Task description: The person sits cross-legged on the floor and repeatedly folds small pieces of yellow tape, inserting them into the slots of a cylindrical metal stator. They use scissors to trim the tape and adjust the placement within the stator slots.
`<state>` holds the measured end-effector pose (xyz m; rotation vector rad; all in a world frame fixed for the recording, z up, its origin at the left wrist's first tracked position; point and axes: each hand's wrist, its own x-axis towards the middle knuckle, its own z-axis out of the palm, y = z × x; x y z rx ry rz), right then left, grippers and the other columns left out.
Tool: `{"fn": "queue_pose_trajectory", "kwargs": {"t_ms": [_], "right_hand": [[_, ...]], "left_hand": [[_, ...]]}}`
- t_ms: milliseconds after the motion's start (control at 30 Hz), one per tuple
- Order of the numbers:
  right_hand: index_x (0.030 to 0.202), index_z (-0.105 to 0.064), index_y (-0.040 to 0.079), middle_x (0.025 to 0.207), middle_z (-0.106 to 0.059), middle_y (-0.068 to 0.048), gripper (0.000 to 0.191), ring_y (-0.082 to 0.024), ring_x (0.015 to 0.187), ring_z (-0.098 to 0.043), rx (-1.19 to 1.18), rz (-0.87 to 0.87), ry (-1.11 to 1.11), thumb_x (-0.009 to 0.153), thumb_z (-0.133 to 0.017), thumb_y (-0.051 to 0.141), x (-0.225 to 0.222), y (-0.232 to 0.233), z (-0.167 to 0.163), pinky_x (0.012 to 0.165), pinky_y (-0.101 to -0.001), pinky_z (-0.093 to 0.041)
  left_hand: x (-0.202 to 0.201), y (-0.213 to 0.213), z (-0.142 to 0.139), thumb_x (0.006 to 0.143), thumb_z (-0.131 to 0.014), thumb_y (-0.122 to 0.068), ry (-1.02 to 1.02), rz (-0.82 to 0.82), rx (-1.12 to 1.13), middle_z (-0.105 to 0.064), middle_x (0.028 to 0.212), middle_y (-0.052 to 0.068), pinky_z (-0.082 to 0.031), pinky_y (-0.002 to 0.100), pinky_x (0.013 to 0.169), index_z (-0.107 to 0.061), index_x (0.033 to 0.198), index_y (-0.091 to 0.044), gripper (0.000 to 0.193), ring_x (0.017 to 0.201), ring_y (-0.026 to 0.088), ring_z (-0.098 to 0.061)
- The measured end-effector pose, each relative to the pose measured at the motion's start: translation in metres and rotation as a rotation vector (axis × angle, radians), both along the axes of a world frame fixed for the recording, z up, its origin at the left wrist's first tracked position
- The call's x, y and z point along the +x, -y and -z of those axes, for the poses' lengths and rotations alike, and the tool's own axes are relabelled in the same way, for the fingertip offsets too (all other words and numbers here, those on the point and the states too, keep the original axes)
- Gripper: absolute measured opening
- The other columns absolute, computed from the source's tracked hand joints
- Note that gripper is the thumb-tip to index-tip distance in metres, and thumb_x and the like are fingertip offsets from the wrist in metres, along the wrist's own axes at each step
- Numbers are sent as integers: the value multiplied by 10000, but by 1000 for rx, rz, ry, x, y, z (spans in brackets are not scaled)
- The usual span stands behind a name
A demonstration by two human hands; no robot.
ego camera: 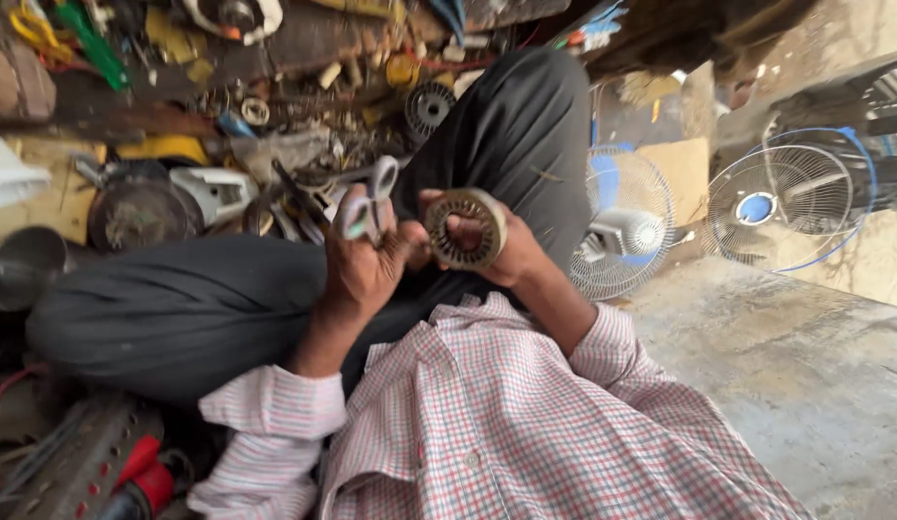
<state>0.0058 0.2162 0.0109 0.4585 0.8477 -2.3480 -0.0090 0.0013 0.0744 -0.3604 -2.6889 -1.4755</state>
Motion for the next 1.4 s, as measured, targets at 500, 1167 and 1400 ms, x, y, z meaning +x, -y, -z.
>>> {"fn": "queue_pose_trajectory", "kwargs": {"t_ms": [500,1167,1400], "right_hand": [[1041,-735,22,863,-734,-7,255,-69,741,-682,487,-69,-360,938,-771,252,53,-38,-50,635,-207,-578],[1133,-697,-1,1056,-750,-52,142,-94,964,-705,462,142,-597,1001,-724,44,83,-44,-21,879,-257,-611],[1125,-707,-15,1029,-768,-82,145,-109,961,-729,623,109,-738,983,-684,-34,77,-42,-43,869,-271,-626]], "left_hand": [[33,-55,-33,636,-980,-205,-296,444,192,-550,1358,330,-545,544,1024,-543,626,22,492,1277,471,-573],[43,-51,-40,643,-988,-293,-42,383,435,-579,1429,232,-594,377,1000,-724,862,-56,417,1233,297,-668],[48,-52,-31,699,-954,-357,197,347,627,-715,1223,115,-613,309,991,-518,1429,4,924,1128,192,-717]]}}
